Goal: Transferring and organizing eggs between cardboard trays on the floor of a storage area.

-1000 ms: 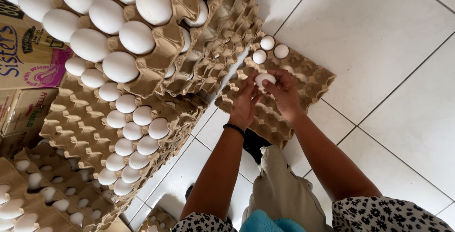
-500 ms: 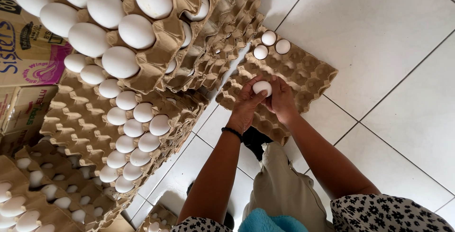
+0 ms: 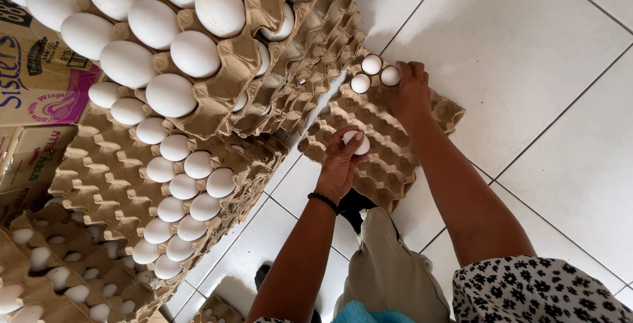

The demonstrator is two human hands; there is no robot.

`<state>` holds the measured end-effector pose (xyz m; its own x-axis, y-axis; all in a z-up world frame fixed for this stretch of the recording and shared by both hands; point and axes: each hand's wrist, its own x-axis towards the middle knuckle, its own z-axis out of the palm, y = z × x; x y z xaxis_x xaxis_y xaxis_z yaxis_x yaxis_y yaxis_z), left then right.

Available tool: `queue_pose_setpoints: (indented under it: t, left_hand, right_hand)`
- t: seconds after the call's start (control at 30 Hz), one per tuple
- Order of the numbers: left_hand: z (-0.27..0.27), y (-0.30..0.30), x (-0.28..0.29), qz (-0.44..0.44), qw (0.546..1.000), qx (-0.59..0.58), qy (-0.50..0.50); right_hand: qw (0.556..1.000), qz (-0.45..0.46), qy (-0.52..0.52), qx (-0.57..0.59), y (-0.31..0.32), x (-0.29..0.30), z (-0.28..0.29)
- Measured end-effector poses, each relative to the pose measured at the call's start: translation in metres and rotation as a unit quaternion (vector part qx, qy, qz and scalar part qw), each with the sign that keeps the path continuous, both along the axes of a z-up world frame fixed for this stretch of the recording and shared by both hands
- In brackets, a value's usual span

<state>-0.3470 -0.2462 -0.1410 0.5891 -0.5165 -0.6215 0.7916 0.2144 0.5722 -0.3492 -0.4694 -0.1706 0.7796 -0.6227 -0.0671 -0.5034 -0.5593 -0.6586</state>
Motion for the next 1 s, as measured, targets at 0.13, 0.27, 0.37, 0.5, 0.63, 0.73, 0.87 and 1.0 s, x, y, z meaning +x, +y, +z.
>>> queue_pose_setpoints:
  t: [0.13,0.27,0.37,0.5,0.63,0.73,0.87,1.0]
  left_hand:
    - [-0.002,0.001,0.004,0.003,1.0,0.0,0.01]
    - [0.007,0.003,0.009,-0.002,0.999,-0.008,0.038]
    - [0.011,0.007,0.01,0.0,0.999,-0.01,0.037]
    - [0.013,0.021,0.006,0.011,1.0,-0.017,0.023]
    - [0.057,0.045,0.002,0.014,0.998,-0.051,0.043]
    - [0.096,0.07,-0.004,0.0,0.994,-0.079,0.079]
    - [0.13,0.116,-0.02,0.001,0.99,-0.129,0.056]
    - [0.186,0.149,-0.023,0.028,0.98,-0.192,0.049]
  right_hand:
    - [0.999,0.014,0.016,-0.03,-0.003,0.004,-0.011]
    - [0.998,0.013,-0.014,-0.068,-0.001,-0.002,-0.005]
    - [0.989,-0.04,-0.098,0.106,0.012,-0.01,-0.005]
    - [0.749,-0.108,-0.243,0.607,0.053,-0.027,0.084]
    - [0.65,-0.017,-0.265,0.712,0.081,-0.06,0.076]
    - [0.58,-0.018,-0.222,0.783,0.102,-0.071,0.073]
    - [0.482,0.071,-0.194,0.852,0.127,-0.07,0.09]
    - [0.444,0.167,-0.16,0.865,0.147,-0.054,0.11]
